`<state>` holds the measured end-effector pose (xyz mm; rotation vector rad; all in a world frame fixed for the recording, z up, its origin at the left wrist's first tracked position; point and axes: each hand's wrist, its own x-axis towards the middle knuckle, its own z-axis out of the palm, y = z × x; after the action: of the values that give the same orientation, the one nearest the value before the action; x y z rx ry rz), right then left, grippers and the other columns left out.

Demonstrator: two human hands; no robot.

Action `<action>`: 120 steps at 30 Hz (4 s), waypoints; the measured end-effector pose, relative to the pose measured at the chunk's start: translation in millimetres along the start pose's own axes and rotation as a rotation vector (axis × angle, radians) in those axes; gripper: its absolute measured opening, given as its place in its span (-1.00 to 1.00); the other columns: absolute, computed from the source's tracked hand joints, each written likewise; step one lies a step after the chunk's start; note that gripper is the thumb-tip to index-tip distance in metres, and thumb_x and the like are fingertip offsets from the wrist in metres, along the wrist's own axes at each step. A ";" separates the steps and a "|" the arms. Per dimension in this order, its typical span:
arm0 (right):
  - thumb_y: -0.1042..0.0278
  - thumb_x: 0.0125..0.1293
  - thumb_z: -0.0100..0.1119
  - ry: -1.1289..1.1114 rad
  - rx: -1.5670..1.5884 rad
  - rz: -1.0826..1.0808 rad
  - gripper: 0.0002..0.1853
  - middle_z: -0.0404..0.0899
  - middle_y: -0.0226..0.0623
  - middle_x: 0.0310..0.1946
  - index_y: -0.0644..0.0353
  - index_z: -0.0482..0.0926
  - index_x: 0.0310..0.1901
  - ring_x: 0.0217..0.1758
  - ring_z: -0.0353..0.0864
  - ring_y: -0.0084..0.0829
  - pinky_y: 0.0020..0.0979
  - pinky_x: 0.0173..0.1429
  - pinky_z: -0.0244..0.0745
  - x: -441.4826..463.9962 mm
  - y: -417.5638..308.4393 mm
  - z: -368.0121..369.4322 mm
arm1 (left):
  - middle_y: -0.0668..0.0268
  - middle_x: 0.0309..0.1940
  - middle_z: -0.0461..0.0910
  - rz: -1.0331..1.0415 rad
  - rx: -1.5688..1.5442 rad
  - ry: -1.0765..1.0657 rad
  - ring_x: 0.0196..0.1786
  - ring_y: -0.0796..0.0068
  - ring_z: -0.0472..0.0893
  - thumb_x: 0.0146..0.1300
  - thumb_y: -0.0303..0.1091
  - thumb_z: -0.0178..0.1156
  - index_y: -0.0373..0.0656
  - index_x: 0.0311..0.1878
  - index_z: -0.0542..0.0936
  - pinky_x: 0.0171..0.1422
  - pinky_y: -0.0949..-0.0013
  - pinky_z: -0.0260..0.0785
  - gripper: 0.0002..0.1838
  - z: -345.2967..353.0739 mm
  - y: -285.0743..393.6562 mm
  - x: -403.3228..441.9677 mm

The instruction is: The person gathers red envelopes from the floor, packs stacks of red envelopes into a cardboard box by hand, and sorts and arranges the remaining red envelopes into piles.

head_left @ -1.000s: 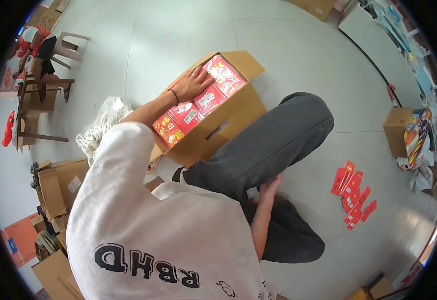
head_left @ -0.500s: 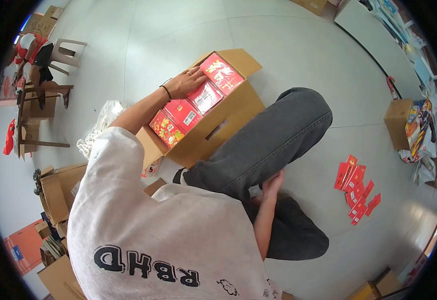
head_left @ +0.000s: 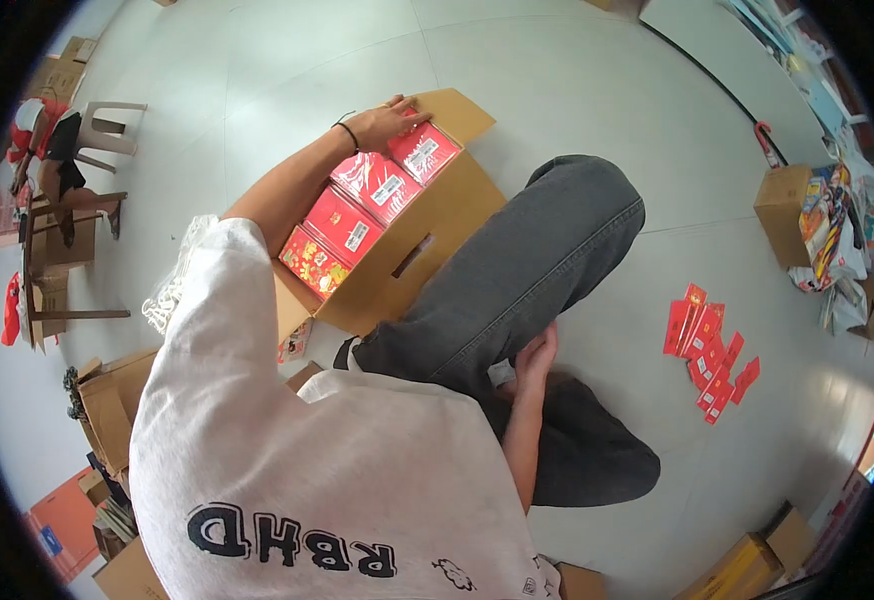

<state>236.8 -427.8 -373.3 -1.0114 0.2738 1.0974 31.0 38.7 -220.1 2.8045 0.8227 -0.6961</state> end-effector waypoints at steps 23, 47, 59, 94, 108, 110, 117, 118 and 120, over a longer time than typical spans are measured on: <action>0.10 0.51 0.11 0.088 -0.134 0.072 -0.53 0.61 -0.25 0.08 0.16 0.43 0.32 0.10 0.61 -0.31 -0.29 0.18 0.49 13.9 -3.6 -10.1 | 0.08 0.36 0.51 0.034 -0.165 0.371 0.52 -0.08 0.28 0.49 -0.14 0.12 -0.10 0.45 0.41 0.62 -0.06 0.05 -0.47 98.4 24.7 -54.7; 0.10 0.33 0.09 0.998 -1.614 -0.414 -0.63 0.68 0.06 -0.09 0.23 0.66 -0.08 0.02 0.65 0.06 -0.06 0.12 0.54 -122.4 -456.5 -256.7 | 0.24 -0.22 0.73 0.544 -0.852 0.223 -0.11 0.50 0.65 0.52 -0.37 0.11 -0.32 -0.03 0.67 0.05 0.38 0.48 -0.78 -141.0 296.1 148.3; 0.10 0.34 0.14 1.115 -1.475 0.532 -0.49 0.60 -0.05 0.20 0.15 0.51 0.26 0.32 0.56 -0.06 -0.03 0.35 0.49 -140.4 -326.1 -506.5 | -0.11 0.45 0.32 0.502 -0.310 0.008 0.49 -0.12 0.33 0.42 -0.03 0.22 -0.30 0.54 0.15 0.53 -0.01 0.23 -0.19 70.6 461.0 312.6; -0.68 0.29 -0.18 1.109 -1.436 -0.014 -0.05 -0.44 -0.06 0.69 -0.63 -0.22 0.62 0.70 -0.56 0.20 0.52 0.55 -0.44 273.1 -578.8 -539.6 | 0.05 0.65 -0.01 0.816 -0.246 0.272 0.68 -0.06 -0.06 0.15 -0.10 0.23 -0.01 0.59 0.17 0.64 -0.40 -0.40 -0.09 62.9 810.2 547.3; -0.60 0.34 -0.18 0.603 -1.485 0.166 0.02 -0.53 0.17 0.64 -0.35 -0.34 0.65 0.68 -0.50 0.32 0.33 0.64 -0.45 262.4 -461.6 -540.7 | -0.15 0.44 0.33 0.729 -0.569 0.056 0.51 -0.10 0.32 0.47 -0.17 0.07 -0.35 0.50 0.22 0.58 -0.01 0.17 -0.34 169.3 788.6 476.3; -0.60 0.35 -0.19 0.420 -1.349 0.187 0.03 -0.56 0.20 0.63 -0.29 -0.35 0.65 0.68 -0.47 0.33 0.26 0.66 -0.46 256.4 -413.8 -538.8 | -0.21 0.43 0.32 0.661 -0.538 -0.011 0.48 -0.12 0.34 0.39 -0.12 0.19 -0.41 0.49 0.18 0.55 0.01 0.23 -0.23 176.9 757.8 440.4; -0.57 0.26 0.03 0.457 -1.501 0.158 0.21 -0.47 0.30 0.61 -0.10 -0.42 0.64 0.66 -0.28 0.37 0.21 0.65 -0.13 153.9 -336.3 -411.9 | -0.18 0.28 0.42 0.275 -0.301 -0.149 0.36 -0.17 0.45 -0.15 0.22 0.62 -0.39 0.38 0.24 0.42 -0.05 0.39 0.19 206.6 720.6 401.7; -0.57 0.24 0.08 0.456 -1.574 0.109 0.23 -0.59 0.35 0.59 -0.07 -0.40 0.65 0.66 -0.28 0.39 0.17 0.64 -0.06 148.7 -313.0 -419.2 | -0.11 0.31 0.41 0.235 -0.326 -0.163 0.41 -0.11 0.41 -0.19 0.27 0.62 -0.30 0.37 0.29 0.40 -0.08 0.40 0.19 203.4 713.7 395.6; -0.38 0.32 0.18 0.368 -1.592 -0.069 0.16 -0.38 0.34 0.61 0.06 -0.31 0.64 0.67 -0.18 0.27 0.01 0.66 0.00 140.9 -306.8 -439.8 | -0.03 0.33 0.42 0.171 -0.387 -0.195 0.41 -0.11 0.40 -0.19 0.37 0.57 -0.12 0.39 0.34 0.42 -0.11 0.37 0.15 198.1 705.7 379.8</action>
<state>681.5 -715.0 -537.9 -2.6047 -0.4646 0.9426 617.0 -424.2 -571.9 2.3832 0.5994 -0.6843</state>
